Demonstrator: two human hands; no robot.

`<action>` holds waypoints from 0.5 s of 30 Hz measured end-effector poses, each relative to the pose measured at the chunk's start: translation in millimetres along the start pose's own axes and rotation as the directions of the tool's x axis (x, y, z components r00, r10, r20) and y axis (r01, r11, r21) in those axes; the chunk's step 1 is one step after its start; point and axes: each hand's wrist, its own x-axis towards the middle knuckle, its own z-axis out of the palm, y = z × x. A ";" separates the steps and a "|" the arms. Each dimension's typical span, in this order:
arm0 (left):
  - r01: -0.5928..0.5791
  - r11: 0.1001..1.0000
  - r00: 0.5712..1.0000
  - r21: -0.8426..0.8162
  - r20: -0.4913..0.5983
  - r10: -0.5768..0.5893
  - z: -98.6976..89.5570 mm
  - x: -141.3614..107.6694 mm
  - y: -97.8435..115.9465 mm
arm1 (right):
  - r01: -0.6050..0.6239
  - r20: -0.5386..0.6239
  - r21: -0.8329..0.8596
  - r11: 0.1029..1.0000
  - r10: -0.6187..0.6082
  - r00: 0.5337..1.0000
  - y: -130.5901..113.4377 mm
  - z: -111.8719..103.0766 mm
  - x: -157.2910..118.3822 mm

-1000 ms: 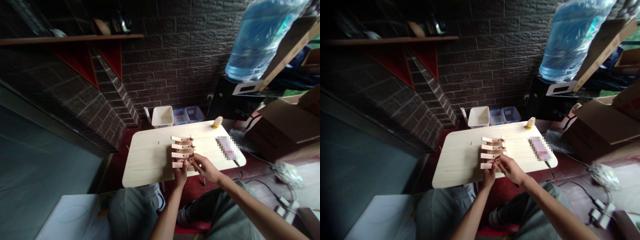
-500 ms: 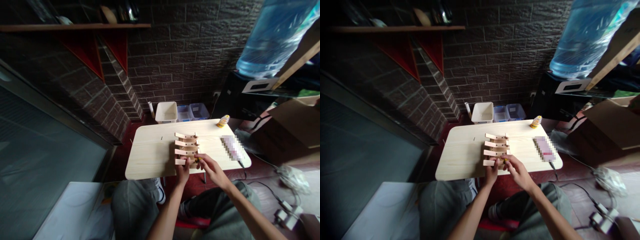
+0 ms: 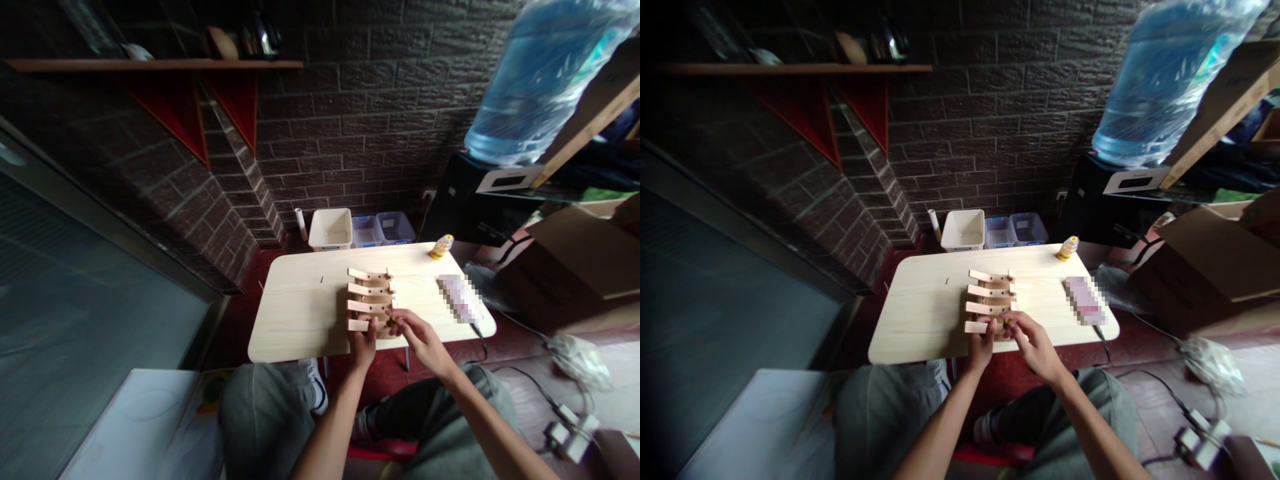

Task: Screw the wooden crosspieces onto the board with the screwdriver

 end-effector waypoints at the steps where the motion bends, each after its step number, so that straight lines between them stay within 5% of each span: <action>1: 0.007 1.000 1.000 -0.006 -0.006 -0.007 0.5 -0.1 -0.6 | 0.000 -0.003 -0.010 1.000 0.000 1.000 0.3 -0.8 -0.5; 15: 0.020 1.000 0.998 0.014 -0.058 -0.020 1.4 1.8 -0.2 | -0.016 -0.040 -0.008 1.000 0.015 0.999 -4.4 -0.1 1.7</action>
